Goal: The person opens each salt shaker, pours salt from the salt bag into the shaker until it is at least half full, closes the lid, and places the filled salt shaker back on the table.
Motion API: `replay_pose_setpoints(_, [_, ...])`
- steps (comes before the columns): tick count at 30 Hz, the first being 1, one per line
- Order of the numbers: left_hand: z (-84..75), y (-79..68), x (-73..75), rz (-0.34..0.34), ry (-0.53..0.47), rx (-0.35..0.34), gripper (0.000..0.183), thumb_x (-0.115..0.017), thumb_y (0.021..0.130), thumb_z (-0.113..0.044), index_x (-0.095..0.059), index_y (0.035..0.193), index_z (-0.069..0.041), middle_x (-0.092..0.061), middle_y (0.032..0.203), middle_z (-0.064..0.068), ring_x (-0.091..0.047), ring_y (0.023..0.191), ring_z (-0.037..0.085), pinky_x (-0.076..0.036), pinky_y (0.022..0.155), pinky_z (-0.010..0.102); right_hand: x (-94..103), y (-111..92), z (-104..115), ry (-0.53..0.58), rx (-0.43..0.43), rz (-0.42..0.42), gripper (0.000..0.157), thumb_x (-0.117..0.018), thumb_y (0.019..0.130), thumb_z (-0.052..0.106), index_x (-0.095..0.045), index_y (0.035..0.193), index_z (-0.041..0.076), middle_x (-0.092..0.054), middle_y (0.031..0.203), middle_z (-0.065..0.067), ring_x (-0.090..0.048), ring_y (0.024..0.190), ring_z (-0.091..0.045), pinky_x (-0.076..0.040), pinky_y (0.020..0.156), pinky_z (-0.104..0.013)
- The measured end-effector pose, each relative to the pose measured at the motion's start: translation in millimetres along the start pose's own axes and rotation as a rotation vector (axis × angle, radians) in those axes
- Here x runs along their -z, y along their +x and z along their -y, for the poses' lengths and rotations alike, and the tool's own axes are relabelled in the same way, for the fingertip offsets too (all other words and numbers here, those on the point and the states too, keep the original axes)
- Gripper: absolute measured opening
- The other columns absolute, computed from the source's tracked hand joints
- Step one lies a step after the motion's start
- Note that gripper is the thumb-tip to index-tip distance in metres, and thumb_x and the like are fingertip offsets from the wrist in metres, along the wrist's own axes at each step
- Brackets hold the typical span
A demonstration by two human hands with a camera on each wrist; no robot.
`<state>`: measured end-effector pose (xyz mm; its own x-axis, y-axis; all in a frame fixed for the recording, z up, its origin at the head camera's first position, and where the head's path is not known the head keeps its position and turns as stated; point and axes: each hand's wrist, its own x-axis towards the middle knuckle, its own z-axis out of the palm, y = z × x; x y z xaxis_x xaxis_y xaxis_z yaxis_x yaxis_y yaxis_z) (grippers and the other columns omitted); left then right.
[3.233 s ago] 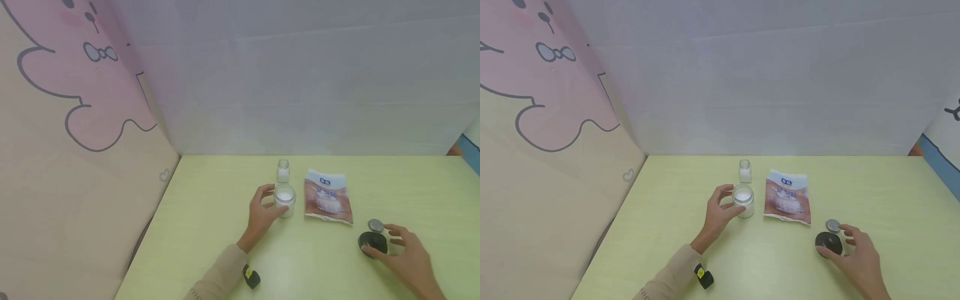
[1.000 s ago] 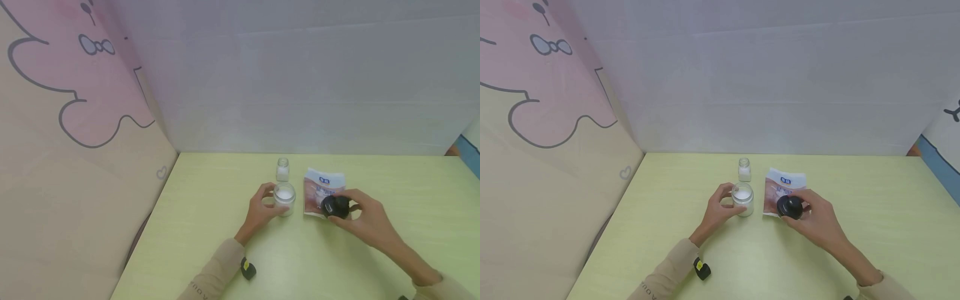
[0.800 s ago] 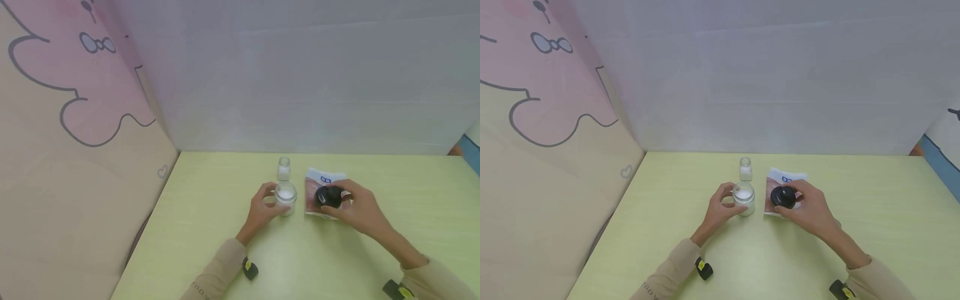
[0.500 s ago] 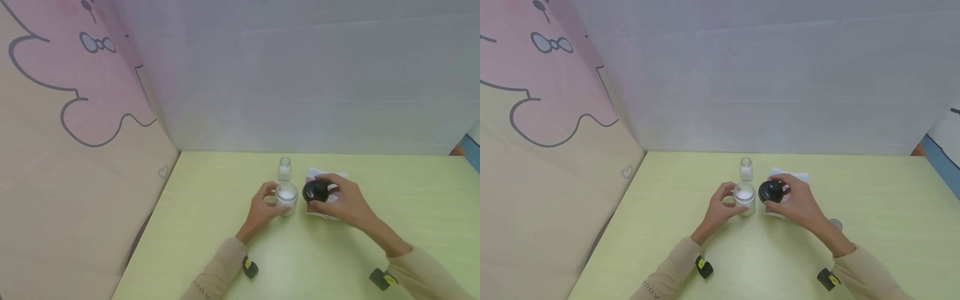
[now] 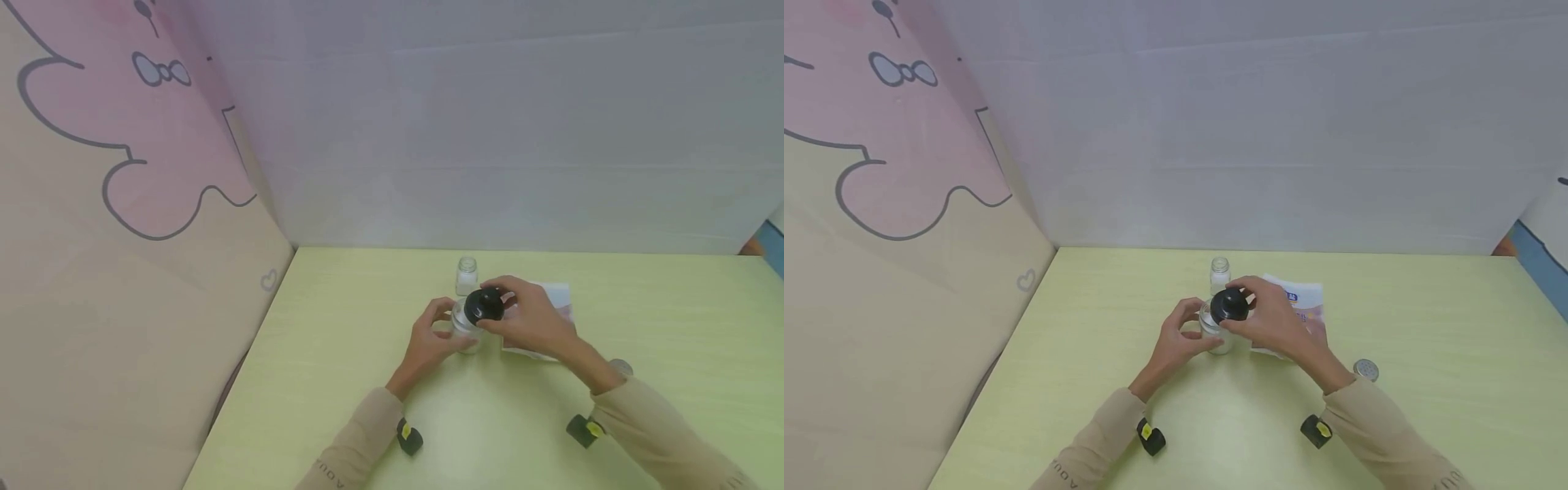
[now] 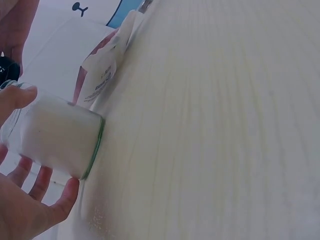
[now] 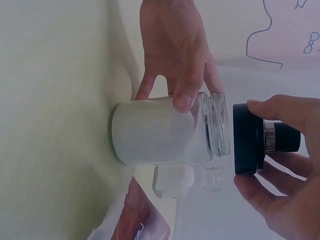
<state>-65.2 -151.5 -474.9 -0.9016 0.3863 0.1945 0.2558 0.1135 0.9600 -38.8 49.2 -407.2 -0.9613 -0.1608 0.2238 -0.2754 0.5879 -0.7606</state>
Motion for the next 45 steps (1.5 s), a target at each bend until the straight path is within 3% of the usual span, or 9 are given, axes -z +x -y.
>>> replay_pose_setpoints(7, [-6.5,-1.3,0.9,0.010,-0.003,-0.023,0.053,-0.079,0.074,-0.005,-0.053,0.119,-0.013,-0.059,0.117,0.002,-0.055,0.106,0.025,-0.055,0.082,0.044,-8.7,10.7,1.2,0.030,0.024,0.044,0.052,-0.083,0.069,0.013,-0.061,0.114,0.001,-0.064,0.107,-0.011,-0.059,0.091,-0.026,-0.054,0.076,-0.043])
replay_pose_setpoints(11, [-6.6,-1.4,1.4,0.012,-0.011,-0.021,0.055,-0.080,0.074,-0.006,-0.053,0.121,-0.015,-0.059,0.120,0.002,-0.054,0.107,0.027,-0.053,0.082,0.050,-14.9,13.9,-0.2,0.008,0.054,0.050,0.048,-0.085,0.067,0.013,-0.063,0.110,0.004,-0.066,0.104,-0.008,-0.059,0.092,-0.024,-0.053,0.075,-0.041])
replay_pose_setpoints(20, [-1.0,-0.5,-0.5,-0.014,-0.009,-0.023,0.054,-0.079,0.073,-0.005,-0.054,0.120,-0.014,-0.059,0.119,-0.001,-0.056,0.105,0.020,-0.054,0.082,0.049,-25.5,14.2,-3.1,-0.047,0.018,0.001,0.049,-0.087,0.066,0.026,-0.060,0.102,0.007,-0.063,0.095,-0.005,-0.054,0.081,-0.022,-0.048,0.062,-0.030])
replay_pose_setpoints(22, [-1.6,-0.5,-0.2,-0.008,-0.012,-0.023,0.054,-0.079,0.074,-0.005,-0.054,0.121,-0.013,-0.059,0.120,0.000,-0.056,0.105,0.021,-0.053,0.082,0.050,-26.3,13.6,-4.4,-0.053,0.038,-0.001,0.051,-0.087,0.067,0.025,-0.060,0.105,0.006,-0.062,0.097,-0.006,-0.055,0.084,-0.022,-0.049,0.065,-0.032])
replay_pose_setpoints(28, [22.8,4.0,-2.8,-0.017,0.030,0.003,0.058,-0.082,0.073,-0.018,-0.054,0.123,-0.024,-0.058,0.121,-0.009,-0.056,0.106,0.014,-0.055,0.081,0.037,-24.3,10.8,-9.0,-0.044,0.079,0.058,0.064,-0.084,0.066,0.010,-0.056,0.123,0.002,-0.062,0.118,-0.012,-0.058,0.101,-0.029,-0.051,0.082,-0.049])
replay_pose_setpoints(33, [29.7,5.2,-4.0,-0.027,0.011,-0.009,0.057,-0.083,0.072,-0.018,-0.055,0.121,-0.025,-0.059,0.119,-0.009,-0.057,0.105,0.014,-0.056,0.079,0.034,-30.1,10.8,-9.0,-0.057,0.061,-0.012,0.060,-0.088,0.063,0.016,-0.059,0.113,0.002,-0.064,0.108,-0.011,-0.058,0.090,-0.026,-0.052,0.074,-0.042])
replay_pose_setpoints(37, [23.8,4.6,-4.7,-0.024,-0.011,-0.022,0.055,-0.082,0.073,-0.011,-0.055,0.120,-0.019,-0.059,0.119,-0.005,-0.056,0.104,0.017,-0.056,0.079,0.034,-33.5,9.8,-8.7,-0.085,0.070,-0.052,0.064,-0.090,0.062,0.023,-0.057,0.113,0.002,-0.061,0.106,-0.011,-0.057,0.091,-0.025,-0.051,0.077,-0.041])
replay_pose_setpoints(40, [11.2,2.4,-4.1,-0.020,-0.015,-0.028,0.054,-0.080,0.073,-0.008,-0.055,0.120,-0.014,-0.059,0.119,0.000,-0.056,0.104,0.021,-0.056,0.079,0.041,-31.0,7.7,-10.1,-0.044,0.085,-0.018,0.067,-0.087,0.066,0.016,-0.054,0.122,0.003,-0.058,0.117,-0.012,-0.056,0.103,-0.028,-0.050,0.086,-0.047])
replay_pose_setpoints(45, [-0.5,0.0,-1.9,-0.017,0.021,-0.036,0.054,-0.080,0.074,-0.010,-0.054,0.121,-0.013,-0.059,0.120,0.001,-0.056,0.106,0.021,-0.055,0.080,0.048,-26.8,5.3,-14.9,0.022,0.089,0.037,0.064,-0.079,0.070,0.002,-0.053,0.128,0.006,-0.058,0.125,-0.010,-0.057,0.107,-0.030,-0.049,0.087,-0.051])
